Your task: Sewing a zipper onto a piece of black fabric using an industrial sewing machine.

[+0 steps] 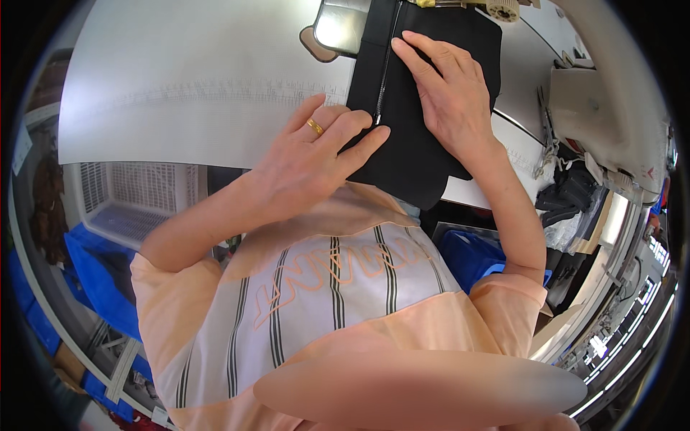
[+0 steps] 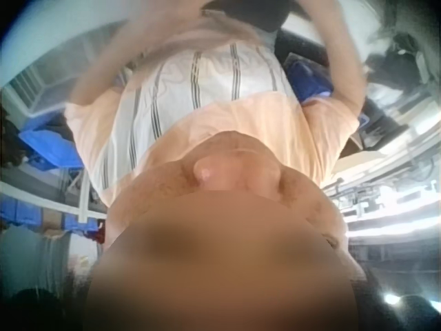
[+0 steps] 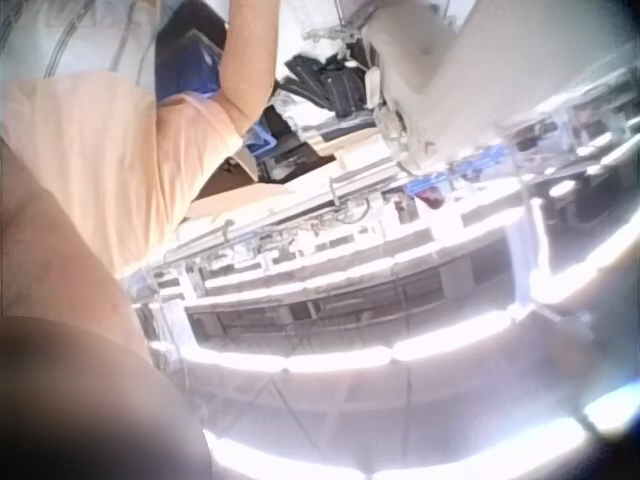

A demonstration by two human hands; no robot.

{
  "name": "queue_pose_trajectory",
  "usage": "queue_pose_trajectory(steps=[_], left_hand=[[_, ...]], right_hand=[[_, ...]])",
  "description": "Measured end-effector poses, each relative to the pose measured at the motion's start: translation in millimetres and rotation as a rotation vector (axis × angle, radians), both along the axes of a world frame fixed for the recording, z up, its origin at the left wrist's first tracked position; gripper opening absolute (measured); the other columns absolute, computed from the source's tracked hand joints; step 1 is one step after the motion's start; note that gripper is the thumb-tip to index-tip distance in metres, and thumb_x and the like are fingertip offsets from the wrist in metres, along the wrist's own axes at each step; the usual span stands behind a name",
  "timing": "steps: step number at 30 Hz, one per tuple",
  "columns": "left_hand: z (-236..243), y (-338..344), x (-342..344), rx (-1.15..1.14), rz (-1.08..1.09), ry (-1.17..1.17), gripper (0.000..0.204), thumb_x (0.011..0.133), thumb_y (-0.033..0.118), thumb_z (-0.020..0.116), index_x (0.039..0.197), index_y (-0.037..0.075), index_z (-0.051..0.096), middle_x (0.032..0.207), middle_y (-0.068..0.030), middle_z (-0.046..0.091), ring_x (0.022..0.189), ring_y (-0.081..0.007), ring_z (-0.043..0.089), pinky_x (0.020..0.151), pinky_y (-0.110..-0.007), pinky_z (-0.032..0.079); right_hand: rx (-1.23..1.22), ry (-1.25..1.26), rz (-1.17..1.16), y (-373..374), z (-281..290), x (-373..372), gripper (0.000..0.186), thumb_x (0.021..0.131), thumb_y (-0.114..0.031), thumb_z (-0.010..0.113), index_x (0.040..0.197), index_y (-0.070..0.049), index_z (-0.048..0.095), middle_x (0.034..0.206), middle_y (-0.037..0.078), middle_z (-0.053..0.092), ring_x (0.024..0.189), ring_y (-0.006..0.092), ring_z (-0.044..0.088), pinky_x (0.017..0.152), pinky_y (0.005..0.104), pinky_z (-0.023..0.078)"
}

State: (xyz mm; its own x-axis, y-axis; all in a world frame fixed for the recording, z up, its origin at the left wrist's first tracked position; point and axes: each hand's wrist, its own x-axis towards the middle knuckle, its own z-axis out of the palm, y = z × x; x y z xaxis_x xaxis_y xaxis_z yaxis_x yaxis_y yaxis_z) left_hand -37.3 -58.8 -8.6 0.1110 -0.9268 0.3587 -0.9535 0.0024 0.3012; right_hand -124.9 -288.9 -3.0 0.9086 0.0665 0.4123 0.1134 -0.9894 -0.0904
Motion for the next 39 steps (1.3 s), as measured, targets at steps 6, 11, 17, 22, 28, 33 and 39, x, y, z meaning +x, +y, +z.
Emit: queue_pose_trajectory(steps=[6,11,17,22,28,33,39], left_hand=[[-1,7,-5,-0.053,0.0,-0.078,0.056,0.073,0.026,0.072,0.125,0.007,0.062,0.123,-0.0069,0.057,0.112,-0.0212,0.058,0.105,-0.048,0.039],[4,10,6,-0.064,-0.061,-0.024,0.061,0.075,0.042,0.075,0.122,0.006,0.061,0.123,-0.0085,0.058,0.112,-0.0215,0.059,0.105,-0.047,0.038],[10,-1,43,0.045,-0.3,0.108,0.048,0.082,0.042,0.071,0.113,0.007,0.064,0.122,-0.0082,0.062,0.107,-0.0235,0.062,0.108,-0.048,0.036],[3,-45,77,-0.178,-0.02,-0.065,0.025,0.087,0.02,0.068,0.11,0.009,0.069,0.116,0.0004,0.066,0.102,-0.0189,0.063,0.109,-0.047,0.037],[-6,-55,85,-0.135,-0.039,-0.072,0.03,0.085,0.019,0.07,0.114,0.014,0.069,0.118,0.0055,0.065,0.103,-0.0151,0.062,0.108,-0.046,0.036],[0,-55,87,-0.153,-0.027,-0.133,0.03,0.084,0.022,0.071,0.114,0.015,0.069,0.12,0.0061,0.065,0.104,-0.0168,0.061,0.109,-0.048,0.032],[8,-57,91,-0.034,-0.057,-0.033,0.028,0.086,0.021,0.069,0.113,0.014,0.069,0.122,0.0038,0.064,0.109,-0.018,0.059,0.11,-0.052,0.03]], right_hand=[[0.077,0.101,0.1,36,10,-34,0.047,0.077,-0.001,0.06,0.124,-0.006,0.062,0.134,0.005,0.056,0.114,0.0263,0.055,0.096,0.0412,0.044],[0.123,0.122,0.099,43,-2,-51,0.047,0.077,-0.007,0.06,0.124,-0.008,0.063,0.131,0.004,0.058,0.113,0.0246,0.055,0.093,0.04,0.049],[0.027,0.094,0.136,43,8,-46,0.046,0.078,-0.012,0.058,0.123,-0.011,0.064,0.127,0.005,0.059,0.11,0.0254,0.055,0.091,0.0401,0.049],[0.055,0.125,0.156,45,10,-46,0.046,0.077,-0.012,0.059,0.123,-0.011,0.064,0.129,0.007,0.058,0.111,0.0274,0.054,0.092,0.0411,0.048],[0.052,0.152,0.18,41,12,-46,0.048,0.076,-0.012,0.06,0.124,-0.009,0.062,0.131,0.008,0.057,0.112,0.0276,0.054,0.094,0.0428,0.047],[0.033,0.18,0.192,40,15,-47,0.047,0.077,-0.012,0.06,0.125,-0.01,0.061,0.133,0.009,0.056,0.112,0.0275,0.054,0.095,0.0436,0.046],[0.035,0.167,0.22,37,13,-44,0.047,0.078,-0.012,0.059,0.125,-0.011,0.061,0.134,0.008,0.055,0.113,0.0265,0.054,0.096,0.0437,0.045]])
